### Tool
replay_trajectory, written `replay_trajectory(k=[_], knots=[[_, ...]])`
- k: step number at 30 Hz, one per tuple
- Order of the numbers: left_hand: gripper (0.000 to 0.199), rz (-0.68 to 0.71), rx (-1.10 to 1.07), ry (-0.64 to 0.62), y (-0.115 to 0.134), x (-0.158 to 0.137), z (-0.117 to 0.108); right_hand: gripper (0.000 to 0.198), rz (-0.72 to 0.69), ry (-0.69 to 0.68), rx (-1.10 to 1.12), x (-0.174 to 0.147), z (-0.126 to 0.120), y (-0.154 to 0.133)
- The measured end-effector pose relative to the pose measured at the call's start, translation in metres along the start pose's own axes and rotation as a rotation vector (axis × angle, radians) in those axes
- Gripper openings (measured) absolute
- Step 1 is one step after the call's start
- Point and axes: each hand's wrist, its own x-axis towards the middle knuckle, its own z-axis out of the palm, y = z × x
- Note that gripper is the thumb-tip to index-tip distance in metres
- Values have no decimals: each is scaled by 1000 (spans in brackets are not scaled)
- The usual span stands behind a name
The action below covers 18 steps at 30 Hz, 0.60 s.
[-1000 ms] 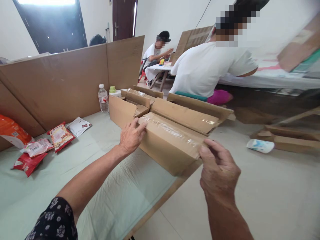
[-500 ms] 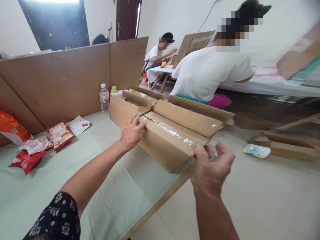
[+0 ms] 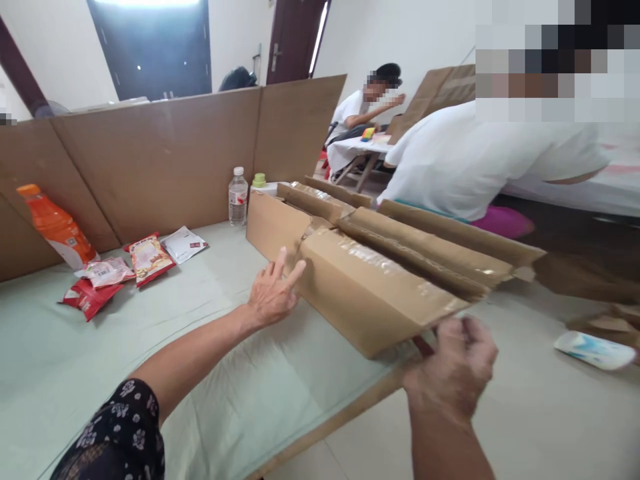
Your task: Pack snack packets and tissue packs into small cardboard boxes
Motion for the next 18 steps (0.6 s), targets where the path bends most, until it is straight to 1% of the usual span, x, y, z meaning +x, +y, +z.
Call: replay_trajectory(k=[2, 5, 7, 10, 14, 16, 18], knots=[[68, -33, 1, -41, -14, -36, 4, 49, 46, 24, 25, -5, -7, 3], [55, -105, 12, -96, -38, -94, 0, 44, 55, 52, 7, -17, -18, 15], [51, -153, 25, -118, -53, -127, -8, 47, 29, 39, -40, -31, -23, 25], [47, -171, 36, -159, -67, -164, -23, 58, 10, -37, -43, -58, -25, 36], [48, -180, 38, -186, -68, -199, -34, 68, 47, -116, -6, -88, -29, 41], [51, -183, 32, -192, -62, -213, -36, 75, 94, -157, -65, -98, -36, 44], [53, -175, 20, -199, -54, -228, -38, 83, 105, -236, -185, -106, -44, 50]])
